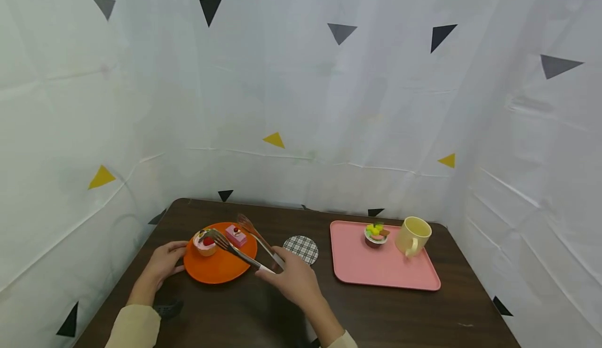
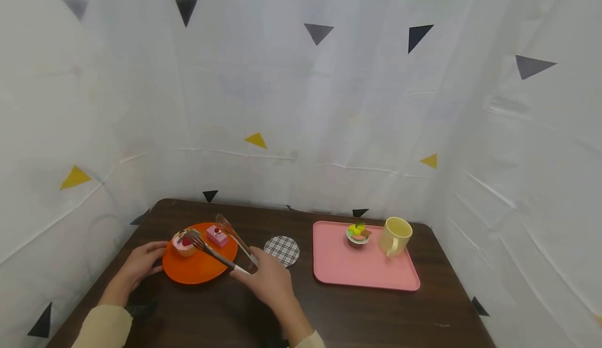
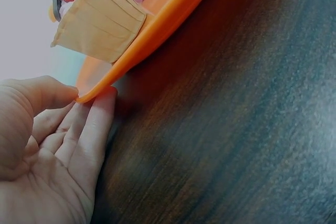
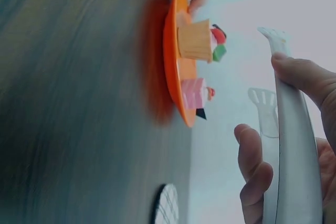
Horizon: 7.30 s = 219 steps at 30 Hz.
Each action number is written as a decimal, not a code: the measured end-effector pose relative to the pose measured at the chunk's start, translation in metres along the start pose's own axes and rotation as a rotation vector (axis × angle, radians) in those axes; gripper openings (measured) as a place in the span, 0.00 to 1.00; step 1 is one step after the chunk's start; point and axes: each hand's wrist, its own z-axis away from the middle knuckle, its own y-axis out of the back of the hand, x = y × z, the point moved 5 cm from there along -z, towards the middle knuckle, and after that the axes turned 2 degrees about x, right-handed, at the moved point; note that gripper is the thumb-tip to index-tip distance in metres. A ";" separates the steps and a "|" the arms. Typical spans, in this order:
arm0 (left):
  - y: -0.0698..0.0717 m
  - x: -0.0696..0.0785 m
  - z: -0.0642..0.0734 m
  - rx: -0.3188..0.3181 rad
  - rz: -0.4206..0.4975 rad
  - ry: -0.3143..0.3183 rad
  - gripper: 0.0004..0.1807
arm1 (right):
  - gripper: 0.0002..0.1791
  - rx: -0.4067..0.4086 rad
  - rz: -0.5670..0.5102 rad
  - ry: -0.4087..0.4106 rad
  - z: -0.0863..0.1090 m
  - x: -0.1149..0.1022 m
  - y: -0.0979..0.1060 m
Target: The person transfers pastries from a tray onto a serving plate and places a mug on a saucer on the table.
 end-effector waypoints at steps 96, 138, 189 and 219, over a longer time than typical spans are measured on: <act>-0.001 -0.005 -0.001 0.006 -0.031 -0.071 0.32 | 0.55 0.142 0.149 -0.608 0.133 0.216 0.161; 0.002 -0.006 -0.003 -0.047 -0.015 -0.049 0.33 | 0.66 0.111 0.255 -0.676 0.059 0.234 0.178; 0.001 -0.001 0.000 -0.028 -0.029 -0.042 0.29 | 0.53 0.204 0.242 -0.576 0.051 0.220 0.178; -0.001 -0.002 0.000 -0.006 -0.036 -0.051 0.29 | 0.43 0.223 0.229 -0.367 0.047 0.138 0.178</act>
